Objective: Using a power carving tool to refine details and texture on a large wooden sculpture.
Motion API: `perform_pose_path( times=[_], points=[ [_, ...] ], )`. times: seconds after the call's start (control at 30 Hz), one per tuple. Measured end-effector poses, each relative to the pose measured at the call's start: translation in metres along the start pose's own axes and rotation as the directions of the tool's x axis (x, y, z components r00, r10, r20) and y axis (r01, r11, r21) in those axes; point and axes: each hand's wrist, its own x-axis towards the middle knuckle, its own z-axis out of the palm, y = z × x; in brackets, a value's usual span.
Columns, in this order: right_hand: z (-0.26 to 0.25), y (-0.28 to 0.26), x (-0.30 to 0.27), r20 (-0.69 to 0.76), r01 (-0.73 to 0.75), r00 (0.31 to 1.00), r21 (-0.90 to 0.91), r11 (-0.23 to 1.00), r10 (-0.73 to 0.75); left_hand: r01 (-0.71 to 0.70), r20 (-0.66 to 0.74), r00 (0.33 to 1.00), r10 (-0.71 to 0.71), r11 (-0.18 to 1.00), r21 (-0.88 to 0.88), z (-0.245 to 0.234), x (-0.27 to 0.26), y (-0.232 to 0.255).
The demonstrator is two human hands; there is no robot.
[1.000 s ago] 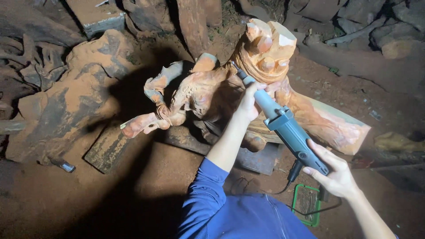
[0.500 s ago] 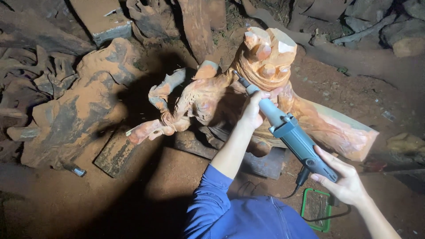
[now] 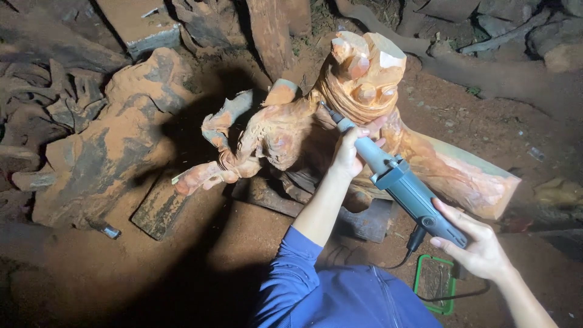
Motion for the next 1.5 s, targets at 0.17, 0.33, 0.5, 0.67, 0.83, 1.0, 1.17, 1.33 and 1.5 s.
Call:
perform_pose_path(
  times=[0.17,0.33,0.5,0.67,0.83,1.0,1.17,1.33,1.5],
  points=[
    [-0.004,-0.008,0.004,0.019,-0.051,0.999,0.025,0.998,0.050,-0.023,0.100,0.995,0.031,0.996,-0.085,-0.016,0.010,-0.016],
    [-0.006,-0.022,0.010,0.046,-0.031,0.998,-0.057,0.998,0.034,-0.046,0.111,0.992,0.066,0.984,-0.170,-0.020,0.013,-0.019],
    [-0.011,-0.037,0.019,0.074,-0.055,0.995,-0.100,0.993,0.063,-0.015,0.131,0.990,0.048,0.970,-0.243,-0.029,0.020,-0.025],
    [-0.014,-0.048,0.025,0.092,-0.105,0.989,-0.125,0.987,0.117,0.012,0.146,0.989,0.031,0.959,-0.283,-0.031,0.021,-0.023],
    [-0.013,-0.045,0.025,0.080,-0.062,0.994,-0.114,0.992,0.072,-0.015,0.149,0.987,0.057,0.963,-0.271,-0.030,0.021,-0.023],
    [-0.011,-0.029,0.016,0.074,-0.017,0.997,-0.086,0.996,0.023,-0.038,0.136,0.988,0.072,0.970,-0.241,-0.030,0.021,-0.027],
    [-0.013,-0.028,0.018,0.062,-0.016,0.998,-0.088,0.996,0.021,-0.057,0.106,0.991,0.086,0.966,-0.252,-0.027,0.023,-0.030],
    [-0.013,-0.034,0.025,0.087,-0.081,0.991,-0.175,0.981,0.097,-0.031,0.275,0.954,0.118,0.953,-0.300,-0.040,0.028,-0.032],
    [-0.016,-0.029,0.025,0.086,-0.091,0.990,-0.183,0.979,0.108,-0.034,0.220,0.970,0.098,0.960,-0.277,-0.037,0.028,-0.031]
  ],
)
